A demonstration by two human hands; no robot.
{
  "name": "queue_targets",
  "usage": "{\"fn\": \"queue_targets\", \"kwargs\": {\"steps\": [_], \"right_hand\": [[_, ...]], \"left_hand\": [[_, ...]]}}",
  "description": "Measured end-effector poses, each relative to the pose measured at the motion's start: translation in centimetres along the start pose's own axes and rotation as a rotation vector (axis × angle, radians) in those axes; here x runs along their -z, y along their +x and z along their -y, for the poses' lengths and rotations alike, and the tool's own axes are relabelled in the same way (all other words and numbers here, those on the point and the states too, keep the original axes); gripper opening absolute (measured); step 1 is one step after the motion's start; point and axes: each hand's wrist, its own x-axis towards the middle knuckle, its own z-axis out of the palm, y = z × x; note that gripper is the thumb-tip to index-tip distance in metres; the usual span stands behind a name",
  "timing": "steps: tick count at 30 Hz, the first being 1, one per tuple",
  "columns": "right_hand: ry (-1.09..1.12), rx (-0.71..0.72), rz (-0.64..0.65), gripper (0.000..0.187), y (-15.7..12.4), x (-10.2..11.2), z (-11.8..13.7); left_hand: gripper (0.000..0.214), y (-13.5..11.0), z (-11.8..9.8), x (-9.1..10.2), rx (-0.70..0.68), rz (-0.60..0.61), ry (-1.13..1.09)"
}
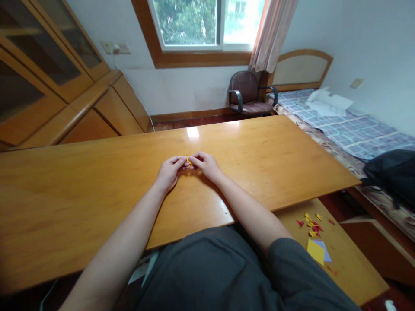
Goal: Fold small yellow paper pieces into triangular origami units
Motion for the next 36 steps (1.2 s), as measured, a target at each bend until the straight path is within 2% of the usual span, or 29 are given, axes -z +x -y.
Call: {"fn": "queue_targets", "kwargs": {"steps": [8,13,19,27,31,36], "right_hand": [[0.045,-0.025,0.012,0.040,-0.1,0.0,-0.1],[0.096,-0.107,0.031,0.040,-0.5,-0.3,0.8],[0.127,-0.130,0.023,0.043,-0.5,-0.4,0.8],[0.153,-0.136,-0.008,0.042,-0.3,-0.2,0.4],[0.134,-0.095,0.021,0.041,-0.2,-0.2,0.1],[-0.058,0.101,-0.089,0.039,-0.1,-0.2,-0.3]], "left_hand": [[0.033,0.1,0.0,0.2,-0.018,-0.045,0.010],[0.032,0.1,0.0,0.1,-0.058,-0.081,0.040],[0.034,0.1,0.2,0.1,-0.056,-0.071,0.038],[0.038,0.0,0.2,0.0,0.018,-0.032,-0.017],[0.035,0.0,0.2,0.1,0.003,-0.043,0.009],[0.032,0.3,0.2,0.3,-0.008,-0.109,0.037]]}}
